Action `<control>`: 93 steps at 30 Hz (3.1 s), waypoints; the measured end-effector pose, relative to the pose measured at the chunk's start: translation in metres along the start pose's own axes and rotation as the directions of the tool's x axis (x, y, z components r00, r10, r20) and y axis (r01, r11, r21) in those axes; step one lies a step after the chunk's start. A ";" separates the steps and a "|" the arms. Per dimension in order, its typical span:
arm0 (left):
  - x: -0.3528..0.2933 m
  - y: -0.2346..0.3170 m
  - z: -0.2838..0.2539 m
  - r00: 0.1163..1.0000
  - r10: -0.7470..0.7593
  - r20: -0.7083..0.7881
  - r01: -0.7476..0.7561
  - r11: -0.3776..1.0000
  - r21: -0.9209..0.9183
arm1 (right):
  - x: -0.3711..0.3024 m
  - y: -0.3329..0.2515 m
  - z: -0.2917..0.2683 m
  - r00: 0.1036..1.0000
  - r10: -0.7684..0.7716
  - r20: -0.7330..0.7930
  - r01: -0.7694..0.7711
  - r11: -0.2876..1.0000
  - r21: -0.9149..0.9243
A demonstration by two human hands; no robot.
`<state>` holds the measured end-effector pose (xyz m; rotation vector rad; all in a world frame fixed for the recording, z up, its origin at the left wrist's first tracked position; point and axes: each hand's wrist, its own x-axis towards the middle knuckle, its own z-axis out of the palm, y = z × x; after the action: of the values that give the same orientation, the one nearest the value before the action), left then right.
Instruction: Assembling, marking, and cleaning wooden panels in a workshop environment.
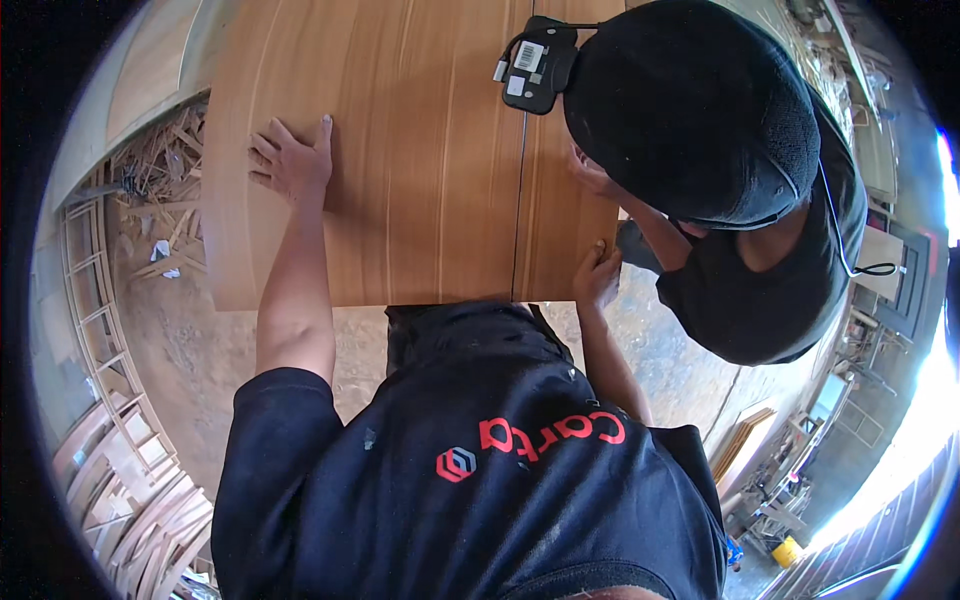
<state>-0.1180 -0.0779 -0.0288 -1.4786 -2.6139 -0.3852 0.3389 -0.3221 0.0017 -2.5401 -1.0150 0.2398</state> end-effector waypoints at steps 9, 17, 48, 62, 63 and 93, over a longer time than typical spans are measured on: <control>-0.002 -0.001 -0.004 1.000 -0.008 0.025 0.009 0.999 -0.049 | 0.002 0.009 0.007 0.999 -0.030 -0.043 0.027 0.998 -0.056; 0.001 -0.002 0.002 1.000 0.002 0.010 -0.001 0.999 -0.036 | 0.003 0.006 0.005 0.995 -0.064 -0.079 0.065 0.998 0.000; -0.001 -0.001 -0.003 0.999 -0.016 0.032 0.018 0.999 -0.043 | 0.002 0.004 0.001 0.999 0.033 0.014 -0.031 0.995 -0.094; 0.001 -0.001 0.000 0.998 -0.034 0.054 0.035 0.999 -0.005 | 0.003 0.003 0.000 0.998 0.049 0.045 -0.045 0.995 -0.092; 0.001 -0.001 0.000 0.998 -0.035 0.059 0.035 0.999 -0.005 | 0.003 0.003 -0.001 0.999 0.039 0.037 -0.036 0.996 -0.078; 0.002 -0.002 0.000 0.999 0.020 0.040 -0.020 1.000 0.012 | -0.010 -0.048 -0.016 0.760 -0.643 -0.090 0.642 0.765 -0.048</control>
<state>-0.1209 -0.0771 -0.0284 -1.5228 -2.6245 -0.3398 0.3069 -0.3021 0.0363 -2.0201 -1.7688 -0.0972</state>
